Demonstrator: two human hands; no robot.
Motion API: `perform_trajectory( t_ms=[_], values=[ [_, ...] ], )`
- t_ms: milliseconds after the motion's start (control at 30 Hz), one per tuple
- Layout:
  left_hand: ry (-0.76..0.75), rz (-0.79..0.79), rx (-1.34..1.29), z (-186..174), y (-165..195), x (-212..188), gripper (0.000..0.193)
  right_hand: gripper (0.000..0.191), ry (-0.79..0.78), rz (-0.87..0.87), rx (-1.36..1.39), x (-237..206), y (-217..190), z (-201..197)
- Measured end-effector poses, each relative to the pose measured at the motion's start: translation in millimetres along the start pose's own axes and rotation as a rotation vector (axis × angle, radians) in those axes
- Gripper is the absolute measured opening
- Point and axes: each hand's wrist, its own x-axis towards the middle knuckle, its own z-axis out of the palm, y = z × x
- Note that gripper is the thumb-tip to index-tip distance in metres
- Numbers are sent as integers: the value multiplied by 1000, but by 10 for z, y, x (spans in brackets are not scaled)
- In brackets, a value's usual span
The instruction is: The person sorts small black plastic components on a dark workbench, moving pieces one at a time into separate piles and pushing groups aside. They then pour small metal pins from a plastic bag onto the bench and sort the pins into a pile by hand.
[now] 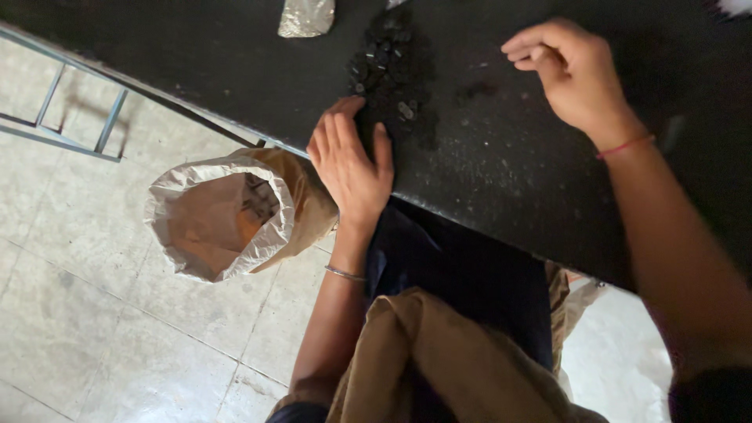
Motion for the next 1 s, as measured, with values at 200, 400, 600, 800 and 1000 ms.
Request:
perform_trajectory(
  t_ms=[200,400,600,800,1000],
  values=[
    [-9,8,-4,58,57,13,37,18,-109,151,-194,31,-176,56],
    [-21,12,20,69,49,6,33,32,-166,-118,-223,67,-335,263],
    [-19,15,17,20,27,-5,31,12,-216,-108,-309,-4,-277,327],
    [3,0,0,-48,-27,-16,31,8,-229,-5,-416,11,-484,114],
    [7,10,2,-78,-42,-32,30,14,-217,-90,-227,110,-811,479]
  ],
)
